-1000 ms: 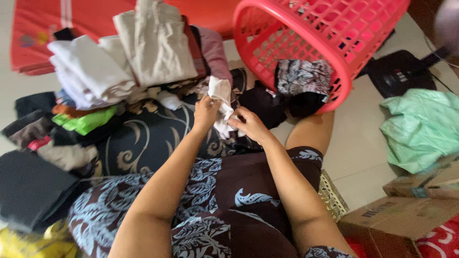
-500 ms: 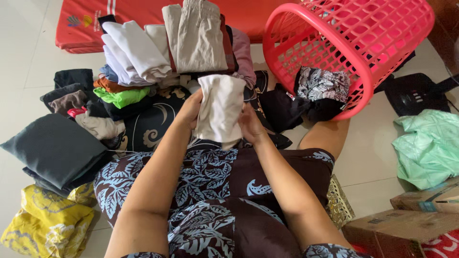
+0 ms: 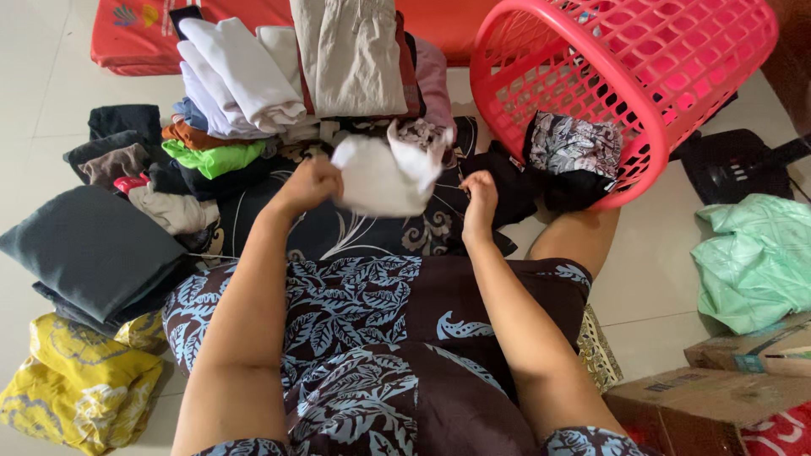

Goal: The person folds multiple garments one by one, including a red shirt, white shorts, beige shorts, white underwear, and black shorts. Each item is smoothed, folded into a compact rectangle, and placed on a growing stack.

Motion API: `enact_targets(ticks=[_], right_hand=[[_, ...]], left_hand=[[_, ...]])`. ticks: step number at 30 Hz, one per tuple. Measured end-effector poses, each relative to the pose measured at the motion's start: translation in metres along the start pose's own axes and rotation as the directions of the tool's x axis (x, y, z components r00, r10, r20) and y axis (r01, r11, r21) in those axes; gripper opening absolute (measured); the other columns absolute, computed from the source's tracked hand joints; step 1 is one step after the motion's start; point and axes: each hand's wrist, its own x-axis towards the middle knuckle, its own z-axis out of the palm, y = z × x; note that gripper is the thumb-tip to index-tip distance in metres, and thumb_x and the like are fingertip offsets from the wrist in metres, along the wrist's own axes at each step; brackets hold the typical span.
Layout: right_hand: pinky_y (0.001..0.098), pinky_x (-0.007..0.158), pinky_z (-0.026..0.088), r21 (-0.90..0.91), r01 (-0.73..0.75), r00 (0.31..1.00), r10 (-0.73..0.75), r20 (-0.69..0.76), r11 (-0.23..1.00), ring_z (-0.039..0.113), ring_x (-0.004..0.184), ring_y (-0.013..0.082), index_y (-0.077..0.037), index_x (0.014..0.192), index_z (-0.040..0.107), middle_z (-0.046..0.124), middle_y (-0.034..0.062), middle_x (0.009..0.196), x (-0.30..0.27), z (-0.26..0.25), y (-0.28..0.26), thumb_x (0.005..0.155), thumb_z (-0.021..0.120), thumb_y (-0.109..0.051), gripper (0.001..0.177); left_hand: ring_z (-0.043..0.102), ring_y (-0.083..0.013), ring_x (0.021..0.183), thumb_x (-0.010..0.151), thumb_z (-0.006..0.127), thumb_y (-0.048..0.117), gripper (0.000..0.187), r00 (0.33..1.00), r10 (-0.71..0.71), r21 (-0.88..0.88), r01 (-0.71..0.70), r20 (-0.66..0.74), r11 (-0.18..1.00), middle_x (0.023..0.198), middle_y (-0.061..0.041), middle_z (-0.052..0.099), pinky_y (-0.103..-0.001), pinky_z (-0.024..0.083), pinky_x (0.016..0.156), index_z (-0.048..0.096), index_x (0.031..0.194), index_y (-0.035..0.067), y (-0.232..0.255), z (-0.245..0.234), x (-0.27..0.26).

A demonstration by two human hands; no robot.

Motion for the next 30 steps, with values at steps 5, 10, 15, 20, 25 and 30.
enact_targets(ticks=[5, 10, 15, 20, 25, 30], right_hand=[[0.0328, 0.089, 0.047, -0.387, 0.088, 0.991, -0.042, 0.124, 0.918, 0.056, 0.096, 0.0166, -0.007, 0.115, 0.057, 0.057, 0.0039, 0.105, -0.033, 0.025, 0.017, 0.093, 0.072, -0.037, 0.04], [0.0441, 0.084, 0.045, -0.874, 0.323, 0.946, -0.104, 0.307, 0.364, 0.056, 0.104, 0.0298, -0.008, 0.11, 0.066, 0.062, 0.008, 0.113, -0.039, 0.04, 0.014, 0.078, 0.084, -0.036, 0.046], [0.0335, 0.087, 0.052, -0.36, 0.076, 0.993, -0.039, 0.108, 0.93, 0.063, 0.096, 0.0198, -0.003, 0.12, 0.063, 0.068, 0.0047, 0.106, -0.044, 0.006, -0.004, 0.091, 0.069, -0.029, 0.039], [0.0274, 0.07, 0.053, -0.479, -0.345, 0.873, 0.463, 0.152, 0.808, 0.065, 0.081, 0.0107, -0.008, 0.113, 0.067, 0.069, -0.0013, 0.093, -0.051, -0.018, -0.026, 0.091, 0.071, -0.03, 0.032], [0.0286, 0.062, 0.046, -0.566, -0.362, 0.821, 0.541, 0.183, 0.741, 0.058, 0.072, 0.0121, -0.005, 0.11, 0.073, 0.068, 0.0062, 0.087, -0.044, -0.019, -0.009, 0.093, 0.072, -0.025, 0.026], [0.0298, 0.086, 0.054, 0.222, -0.458, 0.881, 0.406, 0.242, 0.861, 0.067, 0.095, 0.0149, 0.001, 0.123, 0.065, 0.071, 0.0088, 0.108, -0.033, -0.02, 0.009, 0.094, 0.069, -0.027, 0.04]], left_hand=[[0.06, -0.0357, 0.119, 0.088, 0.07, 0.036, 0.051, 0.906, -0.353, 0.064, 0.377, -0.234, 0.924, 0.129, -0.019, 0.061, -0.044, 0.05, 0.1, 0.062, 0.129, 0.007, 0.014, 0.037, -0.022], [0.053, -0.0381, 0.122, 0.081, 0.08, 0.043, 0.079, 0.766, -0.537, 0.052, 0.589, -0.354, 0.807, 0.128, -0.019, 0.055, -0.045, 0.048, 0.097, 0.045, 0.142, 0.007, 0.017, 0.059, -0.012], [0.059, -0.038, 0.117, 0.085, 0.076, 0.029, 0.056, 0.81, -0.421, -0.004, 0.459, -0.409, 0.888, 0.123, -0.017, 0.065, -0.046, 0.048, 0.098, 0.057, 0.134, 0.008, 0.0, 0.071, -0.016], [0.067, -0.0379, 0.108, 0.094, 0.071, 0.024, 0.031, 0.802, -0.358, -0.248, 0.267, -0.479, 0.931, 0.117, -0.019, 0.069, -0.044, 0.053, 0.092, 0.065, 0.12, 0.011, 0.006, 0.071, -0.016], [0.067, -0.027, 0.099, 0.095, 0.068, 0.017, 0.032, 0.865, -0.384, -0.517, 0.179, -0.324, 0.837, 0.109, -0.016, 0.071, -0.036, 0.052, 0.085, 0.058, 0.124, 0.007, 0.019, 0.066, -0.015], [0.066, -0.0132, 0.092, 0.092, 0.065, 0.007, 0.03, 0.885, -0.336, -0.698, 0.018, -0.322, 0.716, 0.103, -0.01, 0.075, -0.028, 0.051, 0.081, 0.059, 0.121, 0.006, 0.016, 0.056, -0.015]])
